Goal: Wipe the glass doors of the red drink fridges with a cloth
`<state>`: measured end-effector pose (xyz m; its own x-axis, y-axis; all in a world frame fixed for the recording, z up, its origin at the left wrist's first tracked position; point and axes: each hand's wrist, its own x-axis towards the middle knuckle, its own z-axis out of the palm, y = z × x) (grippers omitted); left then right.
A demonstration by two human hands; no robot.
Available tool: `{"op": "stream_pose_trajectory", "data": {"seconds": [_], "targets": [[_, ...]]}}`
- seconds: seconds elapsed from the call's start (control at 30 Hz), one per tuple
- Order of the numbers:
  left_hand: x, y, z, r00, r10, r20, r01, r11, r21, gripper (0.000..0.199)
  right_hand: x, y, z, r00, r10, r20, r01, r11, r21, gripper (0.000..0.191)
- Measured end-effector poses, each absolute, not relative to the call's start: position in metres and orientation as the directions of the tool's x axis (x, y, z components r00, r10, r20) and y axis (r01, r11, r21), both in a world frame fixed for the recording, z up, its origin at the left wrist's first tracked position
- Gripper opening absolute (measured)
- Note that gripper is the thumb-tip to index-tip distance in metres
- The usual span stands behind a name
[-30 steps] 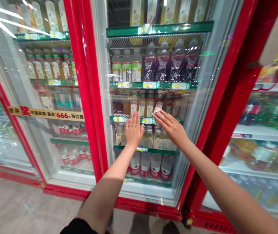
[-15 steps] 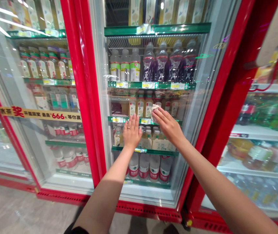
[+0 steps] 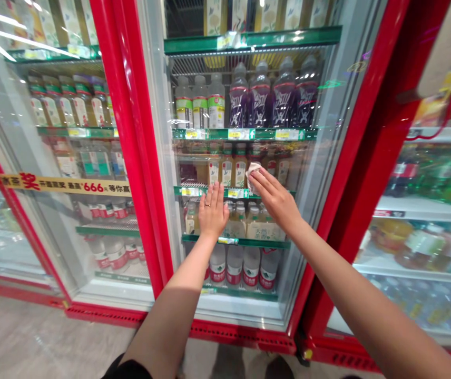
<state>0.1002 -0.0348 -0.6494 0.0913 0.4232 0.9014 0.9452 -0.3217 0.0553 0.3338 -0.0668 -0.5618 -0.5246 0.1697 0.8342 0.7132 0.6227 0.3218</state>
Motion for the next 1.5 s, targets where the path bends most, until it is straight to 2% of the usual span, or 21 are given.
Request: {"op": "stream_pose_trajectory", "data": {"seconds": [0.2,0.33,0.53,0.7,0.8,0.93,1.03,1.13,1.33,1.5], "targets": [[0.099,-0.032,-0.651,0.084,0.400,0.913,0.948,-0.315,0.051,0.070,0.326,-0.060,-0.552,-0.343,0.138,0.929,0.769,0.609,0.194,0.086],[0.099,-0.033,-0.650,0.083,0.424,0.902,0.951,-0.304,0.056,0.069,0.320,-0.062,-0.566,-0.434,0.157,0.887,0.731,0.636,0.245,0.081],[0.096,-0.042,-0.643,0.097,0.499,0.861,0.945,-0.318,0.078,0.065,0.365,-0.078,-0.575,-0.576,0.210,0.790,0.698,0.630,0.341,0.075],[0.102,-0.057,-0.638,0.096,0.491,0.866,0.932,-0.349,0.095,0.066,0.377,-0.072,-0.547,-0.482,0.207,0.851,0.751,0.598,0.280,0.082],[0.117,-0.063,-0.628,0.173,0.467,0.867,0.915,-0.403,0.034,0.065,0.371,-0.067,-0.545,-0.458,0.206,0.865,0.755,0.604,0.256,0.089],[0.146,-0.061,-0.605,0.205,0.407,0.890,0.904,-0.428,-0.012,0.067,0.382,-0.073,-0.557,-0.622,0.239,0.746,0.676,0.644,0.358,0.089],[0.164,-0.054,-0.594,0.288,0.353,0.890,0.882,-0.459,-0.103,0.069,0.403,-0.080,-0.561,-0.656,0.261,0.708,0.677,0.618,0.400,0.084],[0.172,-0.046,-0.595,0.373,0.310,0.875,0.852,-0.489,-0.189,0.071,0.412,-0.081,-0.556,-0.602,0.286,0.746,0.731,0.573,0.370,0.089],[0.169,-0.030,-0.604,0.418,0.260,0.870,0.824,-0.511,-0.243,0.081,0.390,-0.075,-0.545,-0.510,0.332,0.793,0.774,0.580,0.255,0.098],[0.166,-0.027,-0.603,0.433,0.256,0.864,0.817,-0.517,-0.256,0.079,0.403,-0.084,-0.559,-0.579,0.357,0.733,0.745,0.598,0.296,0.092]]}}
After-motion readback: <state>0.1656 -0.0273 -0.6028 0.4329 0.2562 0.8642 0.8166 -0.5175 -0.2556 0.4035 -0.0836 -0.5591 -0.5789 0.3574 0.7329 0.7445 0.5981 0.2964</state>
